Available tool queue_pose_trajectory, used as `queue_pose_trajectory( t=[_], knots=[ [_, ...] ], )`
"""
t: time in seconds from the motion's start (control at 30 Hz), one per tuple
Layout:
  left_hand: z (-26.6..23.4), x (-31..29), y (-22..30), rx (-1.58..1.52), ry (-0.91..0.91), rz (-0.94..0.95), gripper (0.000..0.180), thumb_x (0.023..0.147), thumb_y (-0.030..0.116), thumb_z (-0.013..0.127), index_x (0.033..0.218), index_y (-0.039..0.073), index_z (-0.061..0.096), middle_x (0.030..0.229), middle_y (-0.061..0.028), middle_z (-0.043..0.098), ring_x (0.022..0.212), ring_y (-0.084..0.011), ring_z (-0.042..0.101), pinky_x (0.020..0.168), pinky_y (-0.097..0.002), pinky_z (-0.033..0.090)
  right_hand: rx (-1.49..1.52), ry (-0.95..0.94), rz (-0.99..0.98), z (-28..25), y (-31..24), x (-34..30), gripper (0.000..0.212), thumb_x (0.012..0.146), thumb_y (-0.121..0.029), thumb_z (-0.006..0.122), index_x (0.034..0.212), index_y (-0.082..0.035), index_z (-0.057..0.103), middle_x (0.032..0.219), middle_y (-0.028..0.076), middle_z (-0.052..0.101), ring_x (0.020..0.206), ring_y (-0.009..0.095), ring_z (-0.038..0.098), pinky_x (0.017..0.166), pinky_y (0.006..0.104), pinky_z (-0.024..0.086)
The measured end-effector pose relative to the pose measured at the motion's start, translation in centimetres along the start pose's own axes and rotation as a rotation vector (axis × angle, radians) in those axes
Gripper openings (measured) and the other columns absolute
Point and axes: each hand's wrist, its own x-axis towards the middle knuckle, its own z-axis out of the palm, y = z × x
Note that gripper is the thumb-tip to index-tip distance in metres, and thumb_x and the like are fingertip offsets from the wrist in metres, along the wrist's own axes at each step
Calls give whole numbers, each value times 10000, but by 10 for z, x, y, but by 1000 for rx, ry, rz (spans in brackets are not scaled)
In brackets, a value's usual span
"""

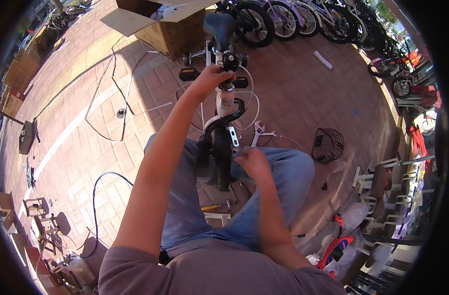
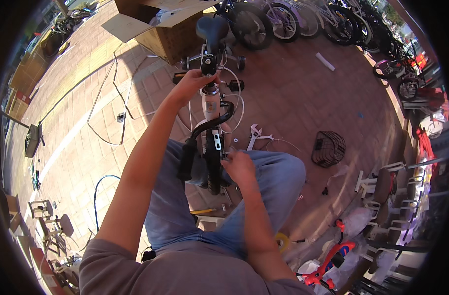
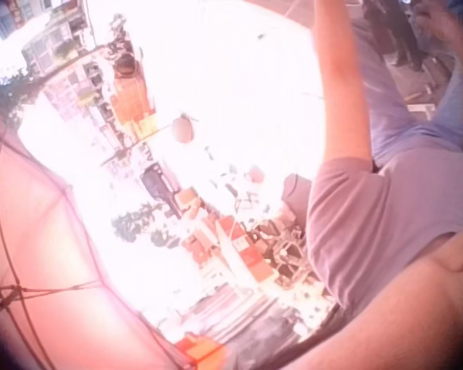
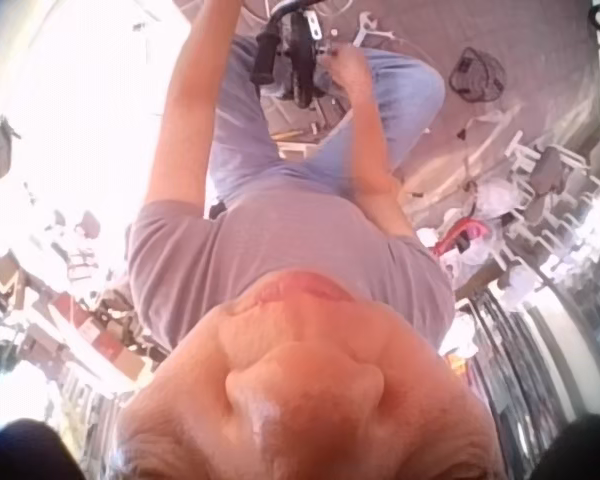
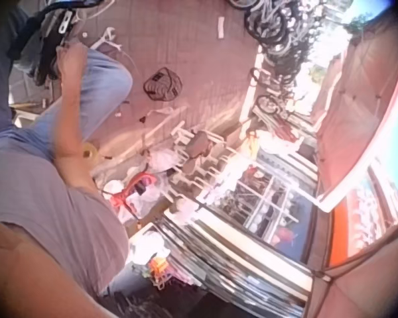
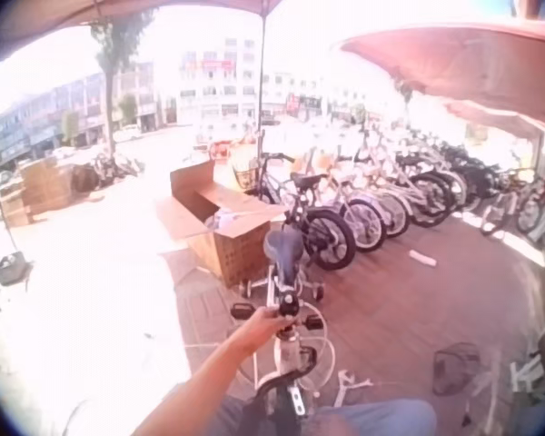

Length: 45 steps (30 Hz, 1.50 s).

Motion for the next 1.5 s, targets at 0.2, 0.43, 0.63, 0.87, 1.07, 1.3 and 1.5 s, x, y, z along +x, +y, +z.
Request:
queue_pose_trajectory(
  t=[0.2, 0.43, 0.63, 0.87, 1.07, 1.3, 1.5],
  knots=[
    [9, -5, 3, -364, -85, 28, 273, 894, 94, 512, 1142, -17, 536, 1046, -114, 617, 938, -171, 590, 882, -330, 444, 543, 332, -381, -116, -44, 64, 229, 801, -42, 599, 1021, 13, 632, 876, 103, 672, 811, 127, 632, 731, 254, 487],
    [1, -8, 7, -299, -66, -12, 271, 860, 39, 530, 1120, -30, 563, 1010, -56, 619, 960, -111, 553, 889, -255, 408, 795, 54, -500, -99, -60, 136, 321, 779, 10, 593, 1100, -1, 615, 955, 84, 650, 837, 141, 621, 762, 255, 472],
    [-4, -17, 9, -72, -32, -9, 292, 852, 40, 543, 1130, -41, 578, 1013, -42, 621, 960, -90, 542, 887, -239, 404, 665, 84, -438, -93, -60, 132, 322, 746, 7, 630, 1068, -7, 636, 935, 80, 651, 817, 147, 623, 744, 264, 480],
    [-7, -20, 9, 129, -4, -47, 269, 850, 85, 588, 1084, -45, 615, 961, -45, 644, 915, -91, 557, 877, -251, 408, 772, 16, -375, -91, -67, 129, 308, 749, 4, 636, 1057, 20, 633, 906, 81, 660, 815, 133, 612, 755, 256, 482],
    [-7, -22, 11, 83, 27, -15, 268, 842, 83, 598, 1080, -37, 623, 953, -46, 649, 897, -89, 562, 858, -244, 417, 860, 19, -375, -91, -65, 129, 295, 761, 1, 631, 1054, 34, 629, 906, 81, 654, 842, 144, 604, 775, 266, 477],
    [-6, -20, 4, -8, 41, 82, 245, 836, 39, 596, 1070, -20, 636, 930, -41, 659, 855, -85, 575, 816, -241, 439, 831, 62, -445, -88, -64, 132, 336, 736, -12, 663, 1069, 5, 621, 933, 83, 641, 863, 143, 593, 777, 270, 477],
    [3, -20, 10, -7, 143, 99, 225, 821, 47, 623, 1035, -12, 656, 892, -35, 665, 827, -92, 587, 792, -249, 450, 854, 89, -438, -86, -74, 131, 325, 723, -6, 679, 1043, 1, 619, 918, 84, 646, 848, 137, 604, 772, 270, 480]
  ],
)
